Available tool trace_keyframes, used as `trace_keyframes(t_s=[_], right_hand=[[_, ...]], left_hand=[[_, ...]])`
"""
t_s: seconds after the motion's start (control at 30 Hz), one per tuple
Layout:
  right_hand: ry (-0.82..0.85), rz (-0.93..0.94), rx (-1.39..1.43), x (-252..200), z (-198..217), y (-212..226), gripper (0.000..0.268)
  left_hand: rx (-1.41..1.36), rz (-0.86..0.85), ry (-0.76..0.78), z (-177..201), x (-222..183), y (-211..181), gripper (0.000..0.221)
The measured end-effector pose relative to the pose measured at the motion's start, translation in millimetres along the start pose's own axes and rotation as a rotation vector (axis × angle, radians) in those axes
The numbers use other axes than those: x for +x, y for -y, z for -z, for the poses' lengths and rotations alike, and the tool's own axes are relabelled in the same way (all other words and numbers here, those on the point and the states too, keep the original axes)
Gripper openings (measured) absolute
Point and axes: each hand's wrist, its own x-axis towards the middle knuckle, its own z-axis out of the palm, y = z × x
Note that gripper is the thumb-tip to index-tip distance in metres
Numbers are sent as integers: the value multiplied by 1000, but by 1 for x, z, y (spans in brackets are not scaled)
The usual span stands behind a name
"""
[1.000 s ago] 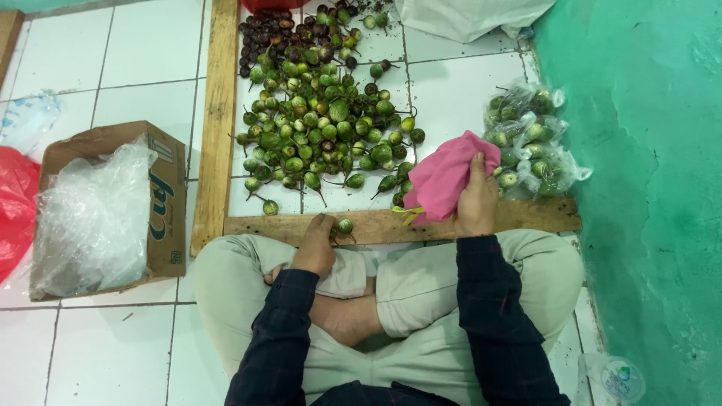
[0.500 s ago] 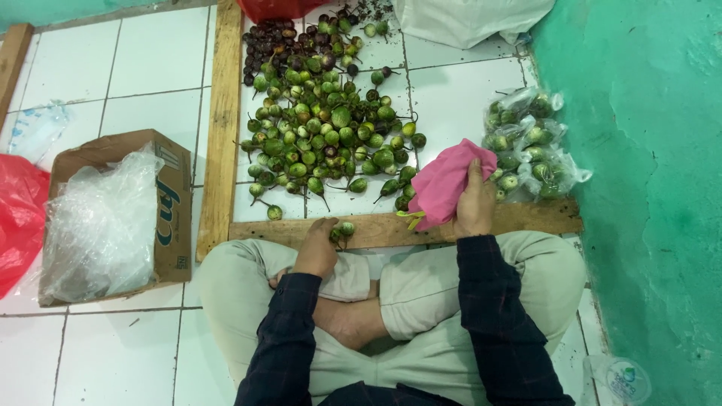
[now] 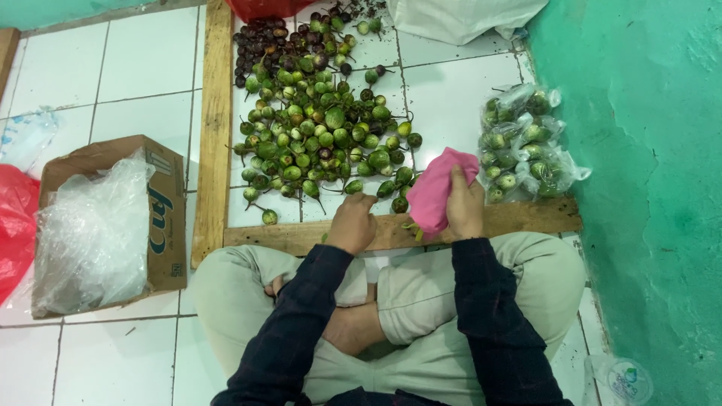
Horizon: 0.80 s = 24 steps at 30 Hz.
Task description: Manually cleaning small green fruits with a cloth and placing them into individual plastic bags while sitting on the floor.
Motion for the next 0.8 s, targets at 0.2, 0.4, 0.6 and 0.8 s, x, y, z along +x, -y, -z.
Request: trace_keyframes(t_s=[0.2,0.4,0.6,0.8], right_hand=[[26,-74,-39,26,4,-36,25],[86,-37,-105,9,-8,-16,24],[102,-36,-111,7,-15,-5,23],[147,-97,-114,17,-18,-8,23]], left_hand=[[176,-62,-97,3,48,-25,35],[269,-66,-315,-25,104,-9,28],[305,-109,-393,-42,138,-4,26],[354,-92,-414,-76,166,17,18]])
